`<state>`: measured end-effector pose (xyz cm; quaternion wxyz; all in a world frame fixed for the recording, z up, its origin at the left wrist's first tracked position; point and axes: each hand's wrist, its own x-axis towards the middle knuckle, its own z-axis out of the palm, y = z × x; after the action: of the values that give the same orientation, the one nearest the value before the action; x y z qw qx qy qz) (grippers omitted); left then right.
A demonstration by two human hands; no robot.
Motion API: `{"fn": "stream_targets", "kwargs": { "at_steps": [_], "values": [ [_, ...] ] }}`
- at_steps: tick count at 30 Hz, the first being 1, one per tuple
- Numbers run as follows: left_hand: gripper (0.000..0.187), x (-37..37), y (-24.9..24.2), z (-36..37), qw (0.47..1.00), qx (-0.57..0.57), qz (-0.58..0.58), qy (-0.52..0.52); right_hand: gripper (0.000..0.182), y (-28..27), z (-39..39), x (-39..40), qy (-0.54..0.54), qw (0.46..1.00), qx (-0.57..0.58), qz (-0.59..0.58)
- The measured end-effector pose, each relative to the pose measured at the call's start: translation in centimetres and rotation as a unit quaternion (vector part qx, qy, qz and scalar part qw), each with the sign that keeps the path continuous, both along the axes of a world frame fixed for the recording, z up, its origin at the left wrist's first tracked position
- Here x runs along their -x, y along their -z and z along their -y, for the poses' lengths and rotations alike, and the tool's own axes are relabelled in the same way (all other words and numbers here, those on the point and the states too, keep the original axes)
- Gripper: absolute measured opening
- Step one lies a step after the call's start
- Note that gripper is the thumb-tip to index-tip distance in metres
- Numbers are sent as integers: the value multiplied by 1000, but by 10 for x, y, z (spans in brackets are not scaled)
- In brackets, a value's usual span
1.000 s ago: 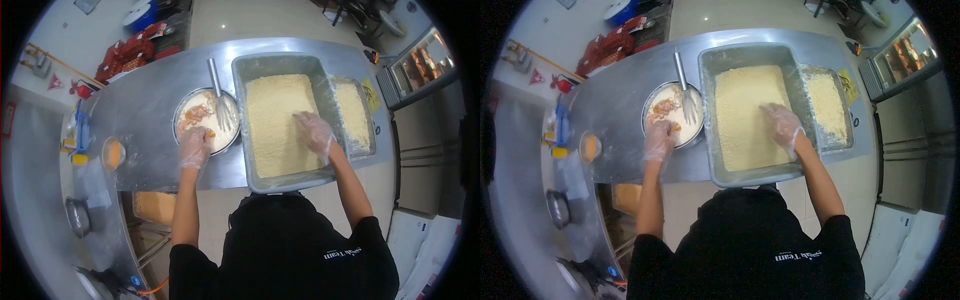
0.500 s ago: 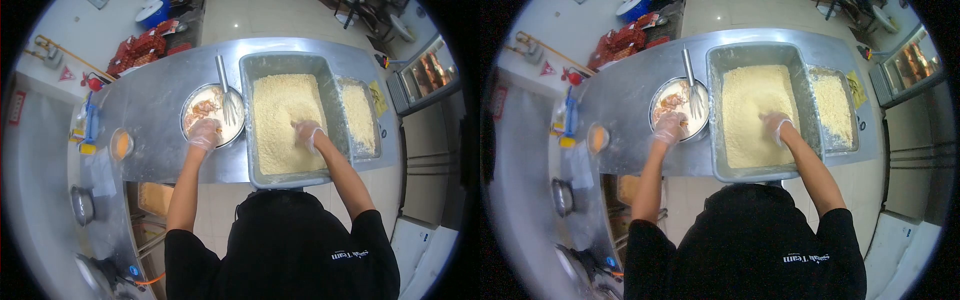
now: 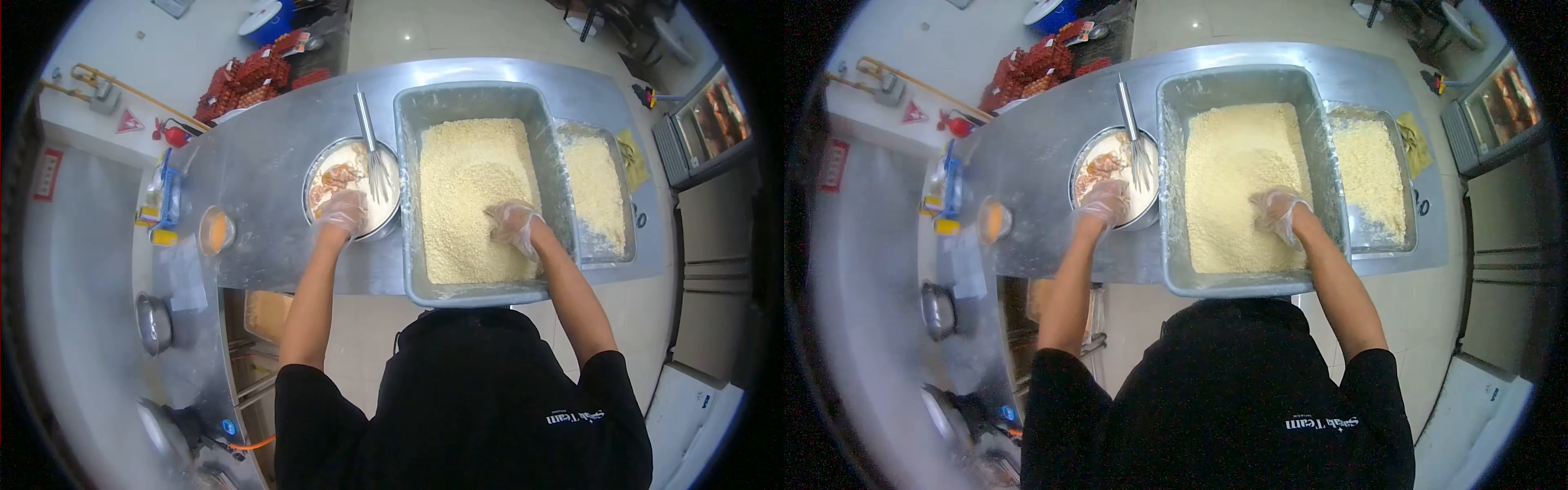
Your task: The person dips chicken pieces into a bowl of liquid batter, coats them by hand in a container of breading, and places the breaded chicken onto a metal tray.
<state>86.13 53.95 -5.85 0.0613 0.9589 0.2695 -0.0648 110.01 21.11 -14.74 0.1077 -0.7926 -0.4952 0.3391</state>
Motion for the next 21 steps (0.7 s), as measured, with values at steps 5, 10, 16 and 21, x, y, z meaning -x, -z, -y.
{"fn": "stream_targets", "kwargs": {
  "at_steps": [5, 10, 16, 21],
  "values": [
    [32, -1, -45, -12, 998, 52, 32, -25, 66, 13, 4, -3, -25, 997, -63, 23],
    [39, 13, -68, -26, 924, 298, 149, -189, 65, 3, 1, -2, -48, 996, -57, 47],
    [40, 8, -52, -22, 803, 440, 304, -262, 63, 17, 7, 0, -35, 992, -115, 45],
    [53, -1, -30, -5, 908, 323, 206, -169, 76, 17, -3, -5, -64, 996, -41, 37]
  ]
}}
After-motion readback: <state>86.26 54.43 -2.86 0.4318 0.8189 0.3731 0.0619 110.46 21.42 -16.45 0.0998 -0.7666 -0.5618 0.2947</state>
